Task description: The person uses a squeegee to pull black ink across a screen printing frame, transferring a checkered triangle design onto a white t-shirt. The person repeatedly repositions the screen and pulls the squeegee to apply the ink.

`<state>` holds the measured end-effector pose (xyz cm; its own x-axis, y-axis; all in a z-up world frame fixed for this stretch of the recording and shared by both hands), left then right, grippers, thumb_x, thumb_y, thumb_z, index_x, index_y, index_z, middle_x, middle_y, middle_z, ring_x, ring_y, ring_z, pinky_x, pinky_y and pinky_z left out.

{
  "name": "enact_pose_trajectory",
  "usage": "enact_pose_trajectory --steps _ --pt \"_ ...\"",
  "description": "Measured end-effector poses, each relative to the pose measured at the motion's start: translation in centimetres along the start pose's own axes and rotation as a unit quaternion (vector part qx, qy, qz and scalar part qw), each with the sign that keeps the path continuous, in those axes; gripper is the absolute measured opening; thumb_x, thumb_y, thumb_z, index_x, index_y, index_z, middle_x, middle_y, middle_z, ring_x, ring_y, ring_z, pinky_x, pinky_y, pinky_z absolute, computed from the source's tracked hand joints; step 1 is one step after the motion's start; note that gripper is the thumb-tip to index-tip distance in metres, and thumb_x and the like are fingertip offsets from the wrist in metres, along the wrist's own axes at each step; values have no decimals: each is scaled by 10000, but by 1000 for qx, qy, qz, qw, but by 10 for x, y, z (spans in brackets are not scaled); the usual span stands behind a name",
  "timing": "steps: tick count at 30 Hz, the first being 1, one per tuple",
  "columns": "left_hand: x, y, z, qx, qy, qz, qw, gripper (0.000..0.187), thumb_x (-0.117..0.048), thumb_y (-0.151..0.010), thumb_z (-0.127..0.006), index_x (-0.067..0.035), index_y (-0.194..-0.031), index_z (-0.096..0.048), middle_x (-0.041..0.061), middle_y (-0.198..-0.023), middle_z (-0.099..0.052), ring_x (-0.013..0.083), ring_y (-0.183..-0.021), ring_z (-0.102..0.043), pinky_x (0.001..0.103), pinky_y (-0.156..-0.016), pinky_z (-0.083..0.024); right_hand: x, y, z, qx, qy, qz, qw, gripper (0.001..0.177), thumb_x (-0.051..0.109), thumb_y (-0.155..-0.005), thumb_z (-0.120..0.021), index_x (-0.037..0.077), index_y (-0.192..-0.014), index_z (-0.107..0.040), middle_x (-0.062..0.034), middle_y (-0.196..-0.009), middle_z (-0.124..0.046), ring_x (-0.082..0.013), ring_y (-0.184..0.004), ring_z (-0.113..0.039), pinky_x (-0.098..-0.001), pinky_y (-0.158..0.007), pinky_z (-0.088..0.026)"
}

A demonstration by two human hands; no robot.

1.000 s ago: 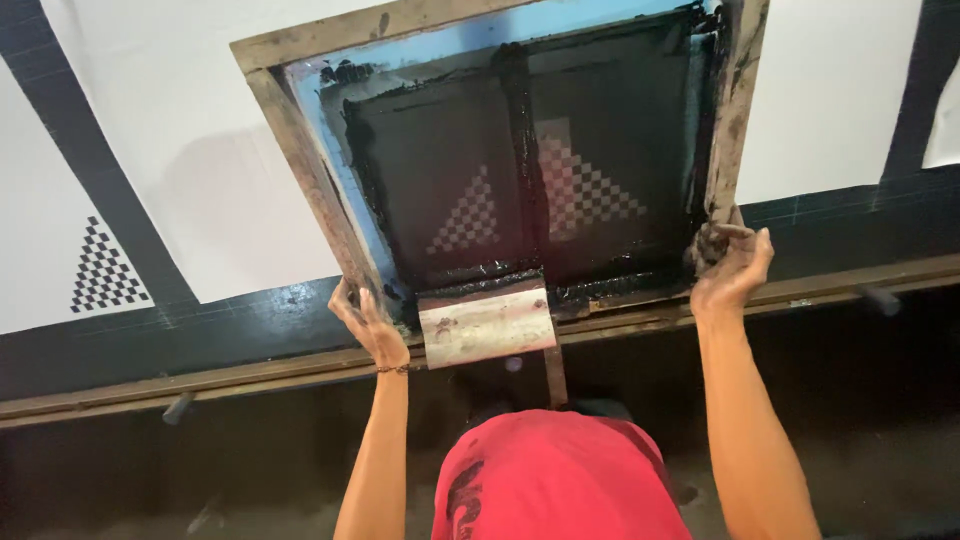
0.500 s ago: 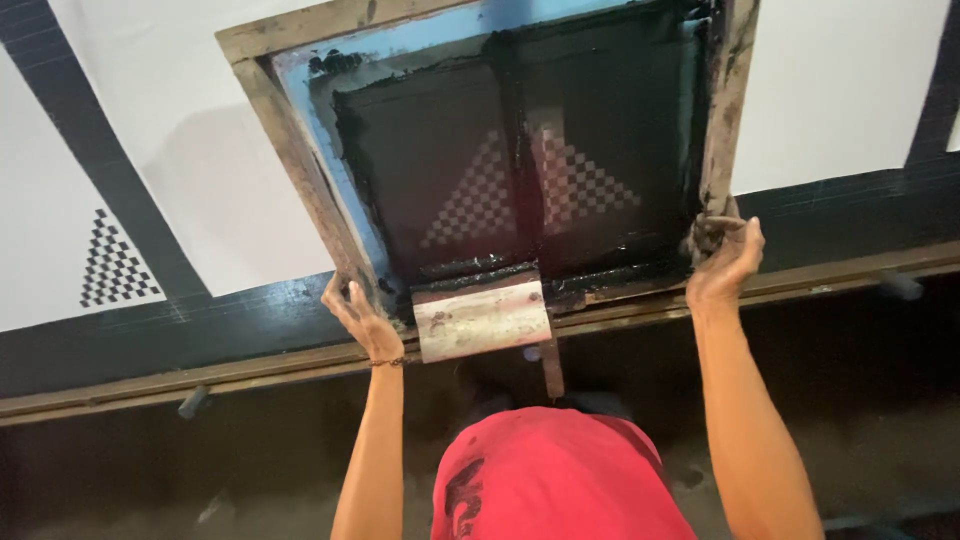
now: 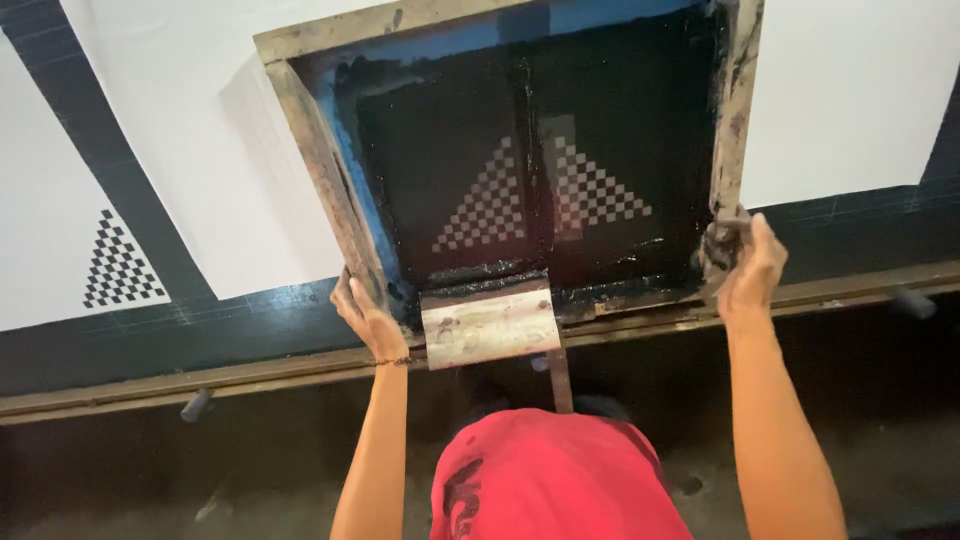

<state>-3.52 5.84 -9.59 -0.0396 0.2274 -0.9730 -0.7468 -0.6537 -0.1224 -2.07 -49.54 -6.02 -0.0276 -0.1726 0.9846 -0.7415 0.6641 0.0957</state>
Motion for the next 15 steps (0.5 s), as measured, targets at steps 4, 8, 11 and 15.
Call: enact_pose_trajectory --steps 4,8,11,15 --pt "-14 -15 -10 -18 -39 17 999 592 -476 -1049 -380 -69 -1446 -547 87 -1344 -499 270 -1293 -444 452 -1072 -388 3 -30 3 54 26 18 998 376 441 -1029 -537 118 -1050 -727 -22 -1060 -724 -168 -1037 -679 -320 -955 -529" --pt "-14 -20 -12 -32 37 -3 999 566 -444 -1061 -422 -17 -1403 -566 68 -1296 -512 236 -1255 -526 396 -1079 -432 16 -27 -17 48 -19 -3 999 406 454 -994 -497 127 -975 -738 -14 -1014 -713 -125 -908 -601 -266 -811 -448" --pt "-8 -23 -14 -49 64 -9 997 493 -386 -1062 -461 -19 -1355 -614 59 -1241 -540 216 -1211 -536 370 -1049 -438 15 -29 -16 33 -43 -5 999 400 459 -981 -513 134 -936 -743 -2 -911 -717 -104 -789 -583 -245 -671 -419" --pt "-17 -17 -11 -44 81 27 995 497 -387 -1053 -486 -9 -1352 -607 21 -1225 -496 177 -1150 -541 346 -993 -458 17 -22 -18 60 -45 -34 997 470 498 -1030 -480 96 -969 -715 -13 -810 -549 -148 -696 -422 -323 -659 -347"
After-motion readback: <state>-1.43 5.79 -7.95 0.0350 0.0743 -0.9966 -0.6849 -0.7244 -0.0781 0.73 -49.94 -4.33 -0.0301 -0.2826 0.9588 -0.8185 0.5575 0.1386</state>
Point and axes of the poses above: each hand's wrist, its own y-axis away from the middle knuckle, its own z-axis out of the back of the hand, x = y × z, the point moved 7 cm from there along -y, towards the middle knuckle
